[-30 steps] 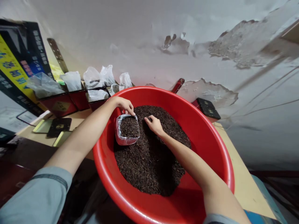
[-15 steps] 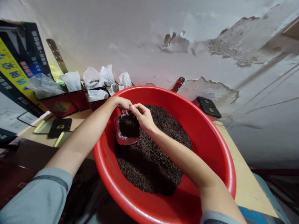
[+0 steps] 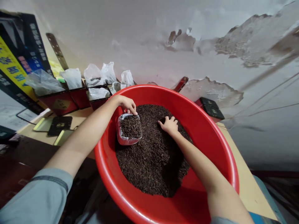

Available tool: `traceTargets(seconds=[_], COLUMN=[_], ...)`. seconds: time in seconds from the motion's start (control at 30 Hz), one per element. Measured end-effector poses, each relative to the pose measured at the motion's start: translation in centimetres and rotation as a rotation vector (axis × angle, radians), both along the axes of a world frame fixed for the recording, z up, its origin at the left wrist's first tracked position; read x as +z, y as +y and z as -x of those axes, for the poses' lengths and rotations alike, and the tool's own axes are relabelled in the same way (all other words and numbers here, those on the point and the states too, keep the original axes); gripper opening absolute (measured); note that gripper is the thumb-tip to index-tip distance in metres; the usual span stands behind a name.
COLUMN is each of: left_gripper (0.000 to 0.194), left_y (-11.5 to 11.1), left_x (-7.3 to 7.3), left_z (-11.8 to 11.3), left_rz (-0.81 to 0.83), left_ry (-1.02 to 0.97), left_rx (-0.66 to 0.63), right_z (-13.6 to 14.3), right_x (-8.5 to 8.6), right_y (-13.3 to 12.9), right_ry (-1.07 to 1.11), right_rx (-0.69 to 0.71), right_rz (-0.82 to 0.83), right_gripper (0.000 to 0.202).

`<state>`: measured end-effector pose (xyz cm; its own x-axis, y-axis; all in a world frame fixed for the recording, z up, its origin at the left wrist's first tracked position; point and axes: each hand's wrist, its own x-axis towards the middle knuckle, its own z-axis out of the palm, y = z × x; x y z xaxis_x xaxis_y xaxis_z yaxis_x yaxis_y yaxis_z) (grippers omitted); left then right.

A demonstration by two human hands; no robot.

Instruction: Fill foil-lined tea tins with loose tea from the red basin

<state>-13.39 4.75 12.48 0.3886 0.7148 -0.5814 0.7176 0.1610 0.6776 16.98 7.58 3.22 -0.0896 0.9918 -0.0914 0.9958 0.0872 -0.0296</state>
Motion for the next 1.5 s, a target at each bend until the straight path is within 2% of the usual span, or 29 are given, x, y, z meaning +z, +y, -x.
traceTargets(seconds=[0.1,0.23,0.33,0.4,0.5,0.6,0.67,0.73,0.83,0.97,1.07,1.2,1.37,1.5], left_gripper=[0.041,0.040,0.039,0.038,0.037,0.029,0.028,0.032,0.032,0.033,0.034,0.033,0.029,0.027], left_y=[-0.1,-0.1,-0.3,-0.4,-0.3,-0.2,-0.1,-0.2,-0.4,-0.6,-0.7,-1.0,-1.4,-1.6], left_x=[0.0,0.0,0.2,0.3,0.3,0.1,0.1,0.1,0.2,0.5,0.8,1.3,1.8,2.1], left_z=[0.0,0.0,-0.1,-0.2,-0.2,-0.2,-0.2,-0.2,-0.3,-0.3,-0.2,-0.2,-0.6,-1.2], left_rz=[0.000,0.011,0.015,0.018,0.009,-0.014,-0.036,-0.073,-0.117,-0.093,-0.121,-0.325,-0.533,-0.638], left_ry=[0.004,-0.015,-0.013,-0.010,0.009,0.041,0.061,0.093,0.122,0.105,0.123,0.182,0.189,0.180], left_rx=[0.001,0.001,0.029,0.042,0.043,0.021,0.005,-0.007,-0.021,-0.026,-0.015,0.126,0.291,0.306], right_z=[0.5,0.7,1.9,3.6,6.6,9.4,11.0,12.2,12.9,12.9,13.3,14.3,14.0,14.3], right_x=[0.1,1.2,2.4,3.8,6.4,8.4,8.9,8.8,8.2,7.8,7.7,7.3,7.2,7.4], right_y=[-0.3,0.2,0.2,-0.5,-2.7,-6.1,-8.4,-10.5,-12.3,-12.9,-12.5,-12.1,-12.2,-12.2], right_ry=[-0.001,0.077,0.189,0.359,0.735,0.908,0.846,0.657,0.400,0.297,0.245,0.217,0.199,0.183], right_rx=[0.045,0.148,0.222,0.295,0.453,0.621,0.763,0.871,0.910,0.982,0.964,0.891,0.912,0.837], right_rz=[-0.008,0.009,0.002,-0.083,-0.254,-0.281,-0.276,-0.284,-0.276,-0.244,-0.239,-0.275,-0.144,-0.080], right_gripper=[0.053,0.037,0.036,0.036,0.032,0.030,0.026,0.026,0.036,0.058,0.072,0.075,0.083,0.086])
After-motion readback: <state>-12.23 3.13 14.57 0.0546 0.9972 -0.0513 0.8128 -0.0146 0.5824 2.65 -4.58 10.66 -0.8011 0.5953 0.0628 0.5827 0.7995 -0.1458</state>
